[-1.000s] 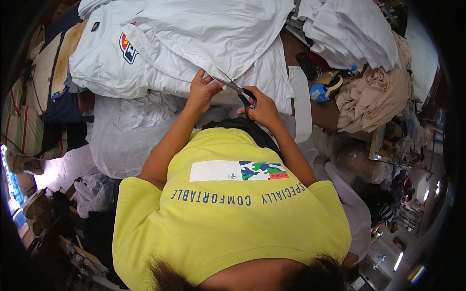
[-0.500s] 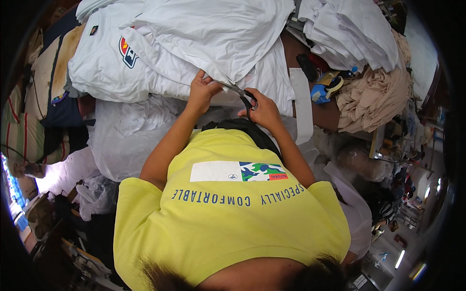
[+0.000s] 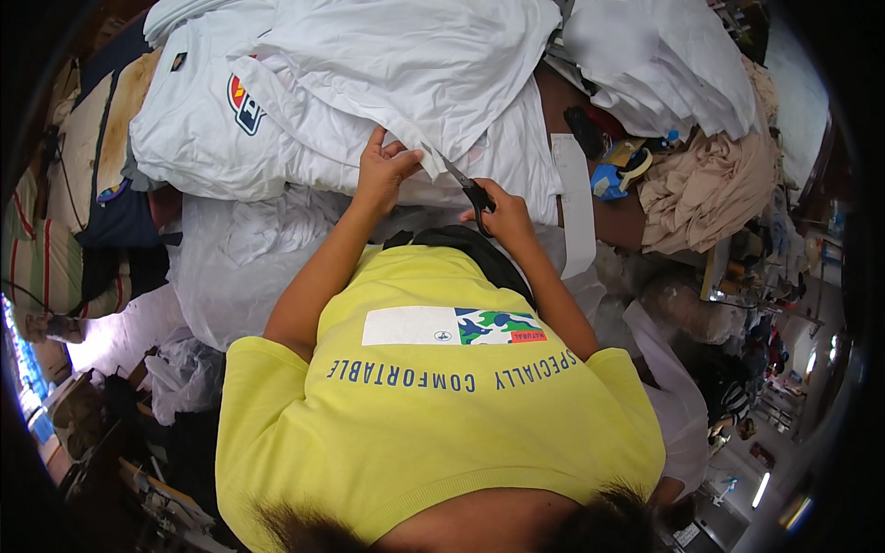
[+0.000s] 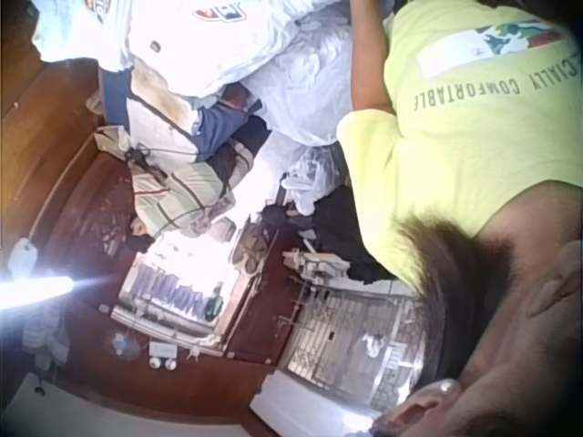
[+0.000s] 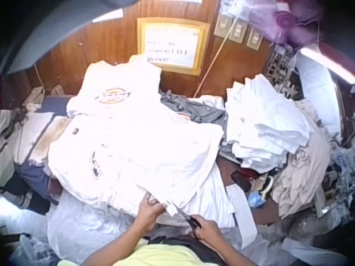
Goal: The person uses shears to trim excess material from white t-shirts, smoothing and folding them as they process each garment in a stack.
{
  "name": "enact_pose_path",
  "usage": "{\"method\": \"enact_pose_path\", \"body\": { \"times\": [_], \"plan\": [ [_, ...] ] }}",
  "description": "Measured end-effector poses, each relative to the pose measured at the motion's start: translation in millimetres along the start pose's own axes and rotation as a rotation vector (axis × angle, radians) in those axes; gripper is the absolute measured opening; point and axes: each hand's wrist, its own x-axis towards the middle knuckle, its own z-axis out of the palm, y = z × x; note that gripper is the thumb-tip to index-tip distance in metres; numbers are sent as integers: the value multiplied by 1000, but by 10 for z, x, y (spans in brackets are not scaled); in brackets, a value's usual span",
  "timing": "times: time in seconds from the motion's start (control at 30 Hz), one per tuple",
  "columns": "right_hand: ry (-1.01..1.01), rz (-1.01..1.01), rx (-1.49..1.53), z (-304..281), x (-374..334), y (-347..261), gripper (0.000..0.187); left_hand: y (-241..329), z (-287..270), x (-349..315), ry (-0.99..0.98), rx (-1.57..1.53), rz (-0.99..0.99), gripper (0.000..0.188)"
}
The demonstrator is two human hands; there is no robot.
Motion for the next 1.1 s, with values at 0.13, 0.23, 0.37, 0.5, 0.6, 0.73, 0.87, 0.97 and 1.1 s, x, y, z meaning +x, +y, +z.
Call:
{"method": "enact_pose_path", "body": {
  "times": [0.13, 0.23, 0.37, 0.5, 0.6, 0.73, 0.87, 0.97, 1.1],
  "plan": [
    [-15, 22, -90, -68, 84, -228, 65, -30, -14, -5, -28, 32, 45, 67],
    [-71, 73, -76, -87, 172, -332, 69, -30, -17, -8, -53, 46, 48, 69],
    [-65, 62, -68, -64, 180, -296, 63, 13, 33, -27, -45, 23, 39, 64],
    [-64, 95, -34, -17, 109, -112, 63, 54, 10, 34, -6, -40, -41, 57],
    [-65, 94, -21, 6, 91, -94, 65, 98, -103, 117, -1, -7, -67, 52],
    [-43, 55, -102, -27, 160, -282, 62, 89, -127, 125, -25, 34, -11, 50],
    [-59, 48, -123, -12, 259, -361, 61, 107, -97, 106, -36, 37, 0, 50],
    [-52, 42, -147, 17, 270, -323, 57, 109, -92, 112, -34, 23, 8, 52],
    [-69, 91, -37, 33, 219, -226, 57, 137, -121, 158, 21, 2, -8, 52]
  ]
}}
